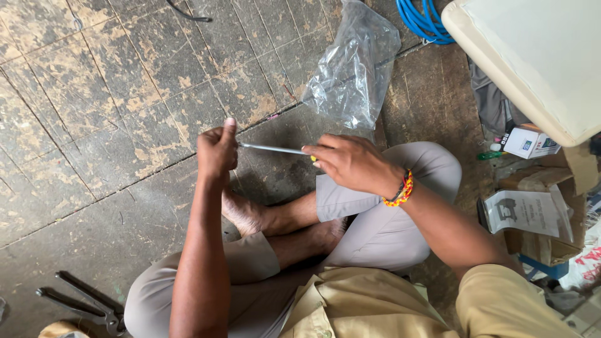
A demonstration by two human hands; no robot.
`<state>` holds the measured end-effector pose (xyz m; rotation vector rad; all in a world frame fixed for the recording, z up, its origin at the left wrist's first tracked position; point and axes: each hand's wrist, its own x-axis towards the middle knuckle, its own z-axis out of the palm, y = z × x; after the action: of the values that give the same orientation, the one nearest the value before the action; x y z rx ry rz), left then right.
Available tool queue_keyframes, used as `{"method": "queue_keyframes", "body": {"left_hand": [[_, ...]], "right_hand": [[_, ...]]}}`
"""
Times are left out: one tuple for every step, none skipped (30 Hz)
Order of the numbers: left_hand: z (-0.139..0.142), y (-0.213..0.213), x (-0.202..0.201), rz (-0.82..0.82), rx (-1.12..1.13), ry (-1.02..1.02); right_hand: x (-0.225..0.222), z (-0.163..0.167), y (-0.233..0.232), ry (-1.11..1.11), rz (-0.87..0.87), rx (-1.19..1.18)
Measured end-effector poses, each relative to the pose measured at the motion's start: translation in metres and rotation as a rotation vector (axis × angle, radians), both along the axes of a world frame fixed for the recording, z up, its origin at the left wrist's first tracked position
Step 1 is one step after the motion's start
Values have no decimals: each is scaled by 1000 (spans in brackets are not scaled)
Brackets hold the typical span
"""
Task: The person sits on the floor and uses pliers and a screwdriver to remove staples from the edge of a fabric-covered furniture frame. They pull the fabric away from the frame, extract staples, and set the tools down periodically.
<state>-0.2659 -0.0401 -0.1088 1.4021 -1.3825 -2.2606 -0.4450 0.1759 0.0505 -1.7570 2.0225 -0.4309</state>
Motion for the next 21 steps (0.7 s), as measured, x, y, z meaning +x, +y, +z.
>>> {"method": "queue_keyframes", "body": {"left_hand": [[0, -4, 2, 44, 13, 20], [1, -7, 4, 90, 25, 39], [2, -11, 6, 106, 19, 49], [3, -14, 7, 121, 14, 60], [5, -15, 8, 136, 12, 70], [6, -16, 9, 137, 37, 95], [7, -16, 10, 138, 62, 123], [7, -16, 10, 140, 86, 151], [8, -16, 9, 129, 94, 174], [8, -15, 9, 120, 100, 195], [9, -15, 9, 111, 106, 215], [9, -15, 9, 108, 118, 235], [10, -15, 9, 102, 134, 252], [11, -15, 9, 95, 153, 268], [12, -16, 9, 90, 155, 264], [14, -16, 9, 85, 154, 264], [15, -16, 9, 77, 155, 262], [17, -16, 9, 71, 169, 272], [19, -15, 10, 65, 182, 283], [21, -14, 10, 57, 194, 292], [22, -13, 11, 60, 183, 270]], "right_hand": [[-6, -3, 2, -1, -5, 13], [-14, -6, 3, -3, -9, 25], [-26, -12, 3, 65, -28, 77], [-42, -17, 0, 133, -47, 131], [-58, -23, -1, 201, -67, 188], [-75, -27, -1, 269, -89, 245], [-93, -30, -1, 341, -111, 300], [-110, -31, 3, 426, -108, 323], [-124, -30, 8, 512, -104, 345], [-136, -26, 17, 621, -110, 486], [-147, -20, 26, 729, -115, 626], [-158, -12, 34, 719, -173, 663], [-167, -4, 44, 707, -230, 705], [-173, 5, 56, 759, -282, 798], [-179, 11, 64, 812, -336, 887], [-185, 16, 71, 787, -388, 946], [-192, 22, 81, 759, -441, 1006], [-198, 27, 90, 730, -495, 1064], [-201, 27, 101, 726, -506, 1052], [-202, 25, 113, 719, -519, 1040], [-202, 21, 126, 710, -533, 1027]]}}
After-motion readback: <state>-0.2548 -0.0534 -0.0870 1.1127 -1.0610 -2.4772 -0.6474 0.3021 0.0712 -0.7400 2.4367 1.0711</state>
